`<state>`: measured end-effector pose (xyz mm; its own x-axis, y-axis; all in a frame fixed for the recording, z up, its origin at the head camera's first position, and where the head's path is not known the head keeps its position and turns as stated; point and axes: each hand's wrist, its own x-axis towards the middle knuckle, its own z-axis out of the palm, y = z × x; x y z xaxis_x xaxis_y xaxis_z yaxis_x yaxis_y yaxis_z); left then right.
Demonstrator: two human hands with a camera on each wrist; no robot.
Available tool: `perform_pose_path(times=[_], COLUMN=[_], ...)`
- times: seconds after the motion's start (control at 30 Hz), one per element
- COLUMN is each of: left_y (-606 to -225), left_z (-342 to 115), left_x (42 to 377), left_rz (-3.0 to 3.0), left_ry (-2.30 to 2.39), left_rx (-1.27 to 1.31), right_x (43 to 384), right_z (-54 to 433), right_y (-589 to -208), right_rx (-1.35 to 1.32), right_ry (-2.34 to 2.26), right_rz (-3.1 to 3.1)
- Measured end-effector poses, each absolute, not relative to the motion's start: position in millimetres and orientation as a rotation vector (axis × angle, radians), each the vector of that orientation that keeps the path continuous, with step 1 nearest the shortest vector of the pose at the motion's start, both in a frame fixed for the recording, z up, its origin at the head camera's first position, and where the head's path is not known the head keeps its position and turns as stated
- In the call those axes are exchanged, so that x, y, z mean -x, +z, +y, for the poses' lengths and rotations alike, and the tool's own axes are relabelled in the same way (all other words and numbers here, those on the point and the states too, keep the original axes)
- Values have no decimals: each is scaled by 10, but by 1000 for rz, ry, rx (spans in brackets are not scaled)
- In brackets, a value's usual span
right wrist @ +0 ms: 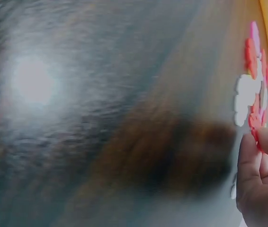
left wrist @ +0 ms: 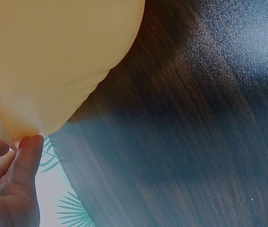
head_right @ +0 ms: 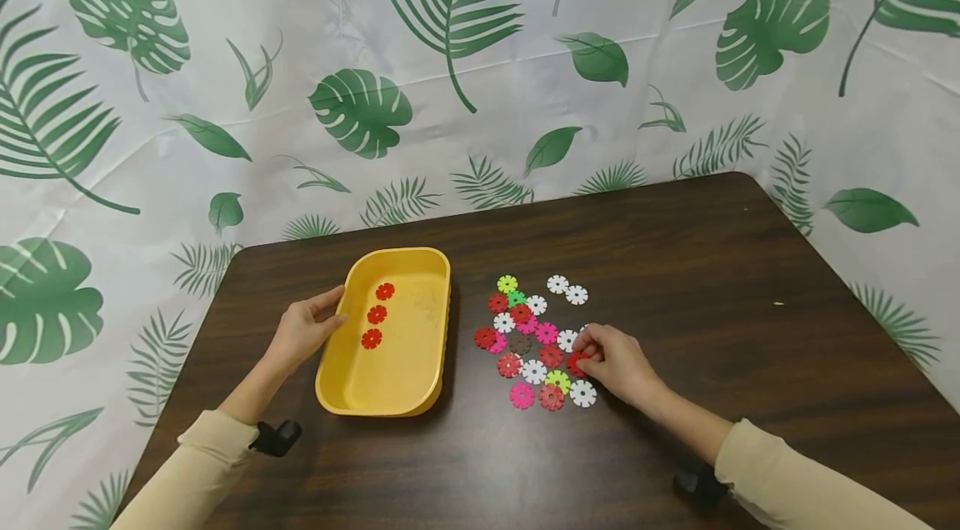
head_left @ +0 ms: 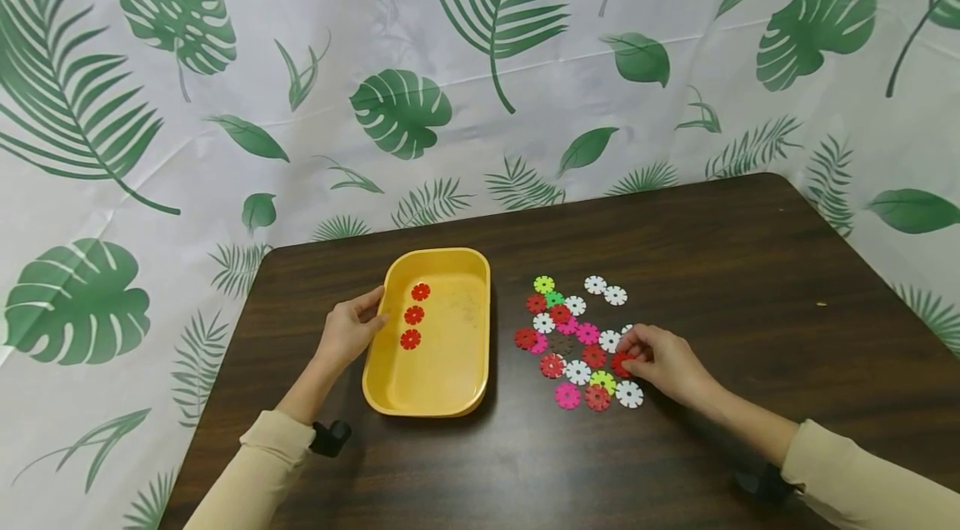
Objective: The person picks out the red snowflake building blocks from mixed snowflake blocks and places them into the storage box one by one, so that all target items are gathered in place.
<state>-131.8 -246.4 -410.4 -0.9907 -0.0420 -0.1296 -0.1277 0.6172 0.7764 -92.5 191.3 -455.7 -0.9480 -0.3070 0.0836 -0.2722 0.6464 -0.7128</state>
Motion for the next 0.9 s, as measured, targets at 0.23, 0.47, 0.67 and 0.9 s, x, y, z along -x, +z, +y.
perform_pose_path(times=[0.23,0.47,0.67,0.9], left_y=[-4109,-4099,-4105,-4116], left_z=[-2474,-2464,-2464,-2462], left_x=[1326,1312,1315,1319], left_rz=[2743,2742,2748,2737], left_ry=[1323,1341,1348,1354], left_rx=[150,138,137,137], right_x=[1013,1136,1257,1380], right_z=[1836,1636,1364,946], right_y=[-4417,-4227,-4085,-3937], right_rx=[453,425,492,595], right_ry=[-1373,-1494,-1559,-1622], right_rz=[2622,2457,2385,2291])
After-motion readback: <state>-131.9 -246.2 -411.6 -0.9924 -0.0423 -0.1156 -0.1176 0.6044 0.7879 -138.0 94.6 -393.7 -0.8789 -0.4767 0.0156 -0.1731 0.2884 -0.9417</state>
